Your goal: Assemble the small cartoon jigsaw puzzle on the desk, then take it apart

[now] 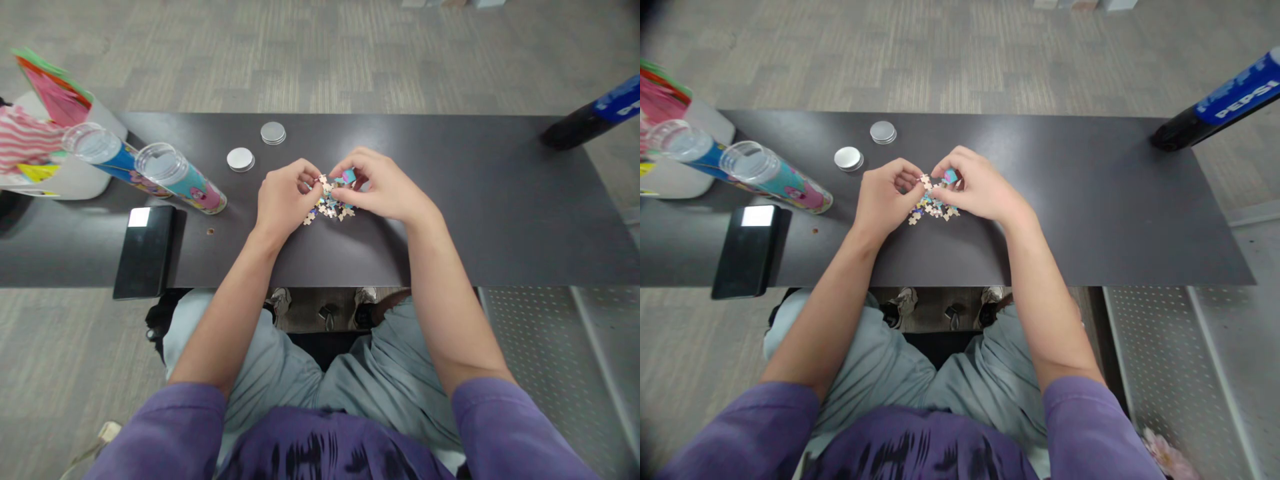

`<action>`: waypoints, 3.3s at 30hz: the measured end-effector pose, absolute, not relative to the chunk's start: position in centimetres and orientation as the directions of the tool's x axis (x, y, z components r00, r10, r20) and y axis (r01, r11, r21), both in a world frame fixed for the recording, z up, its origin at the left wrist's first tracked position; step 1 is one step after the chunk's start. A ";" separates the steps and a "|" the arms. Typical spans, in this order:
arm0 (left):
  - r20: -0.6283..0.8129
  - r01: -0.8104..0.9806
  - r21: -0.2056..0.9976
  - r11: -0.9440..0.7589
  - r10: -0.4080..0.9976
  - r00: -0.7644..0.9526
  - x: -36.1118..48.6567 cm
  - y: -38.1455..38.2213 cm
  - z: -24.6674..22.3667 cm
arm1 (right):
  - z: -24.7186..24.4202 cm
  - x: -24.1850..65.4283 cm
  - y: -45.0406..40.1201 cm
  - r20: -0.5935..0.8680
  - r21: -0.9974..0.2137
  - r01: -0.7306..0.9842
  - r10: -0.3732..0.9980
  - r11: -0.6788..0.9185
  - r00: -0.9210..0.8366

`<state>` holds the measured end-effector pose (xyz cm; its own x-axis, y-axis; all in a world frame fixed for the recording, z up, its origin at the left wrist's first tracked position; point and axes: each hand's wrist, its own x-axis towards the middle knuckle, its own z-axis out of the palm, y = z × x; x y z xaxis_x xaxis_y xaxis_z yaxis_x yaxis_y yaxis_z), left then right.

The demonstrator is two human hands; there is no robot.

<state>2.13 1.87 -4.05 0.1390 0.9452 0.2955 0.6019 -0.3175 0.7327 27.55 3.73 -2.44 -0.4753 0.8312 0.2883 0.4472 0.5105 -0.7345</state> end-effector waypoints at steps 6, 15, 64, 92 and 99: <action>0.295 0.599 0.729 -0.331 0.942 0.162 2.3 1.8 -4.2 | -2.8 26.8 3.8 0.316 -0.681 0.503 0.833 0.532 -0.454; 0.322 0.626 0.668 -0.402 0.915 0.244 2.4 1.8 -4.0 | -2.7 27.3 4.3 0.390 -0.649 0.542 0.845 0.533 -0.365; 0.460 0.526 0.663 -0.534 0.844 0.277 2.2 2.1 -4.9 | -2.9 28.0 3.9 0.228 -0.848 0.368 0.889 0.382 -0.397; 0.212 0.675 0.438 -0.593 0.798 0.564 3.3 -0.1 -3.5 | -0.4 31.6 3.5 -0.087 -0.661 0.696 0.892 0.282 -0.444; 0.205 0.689 0.461 -0.559 0.823 0.530 2.4 0.8 -3.2 | -0.5 31.0 3.4 -0.154 -0.764 0.618 0.878 0.186 -0.454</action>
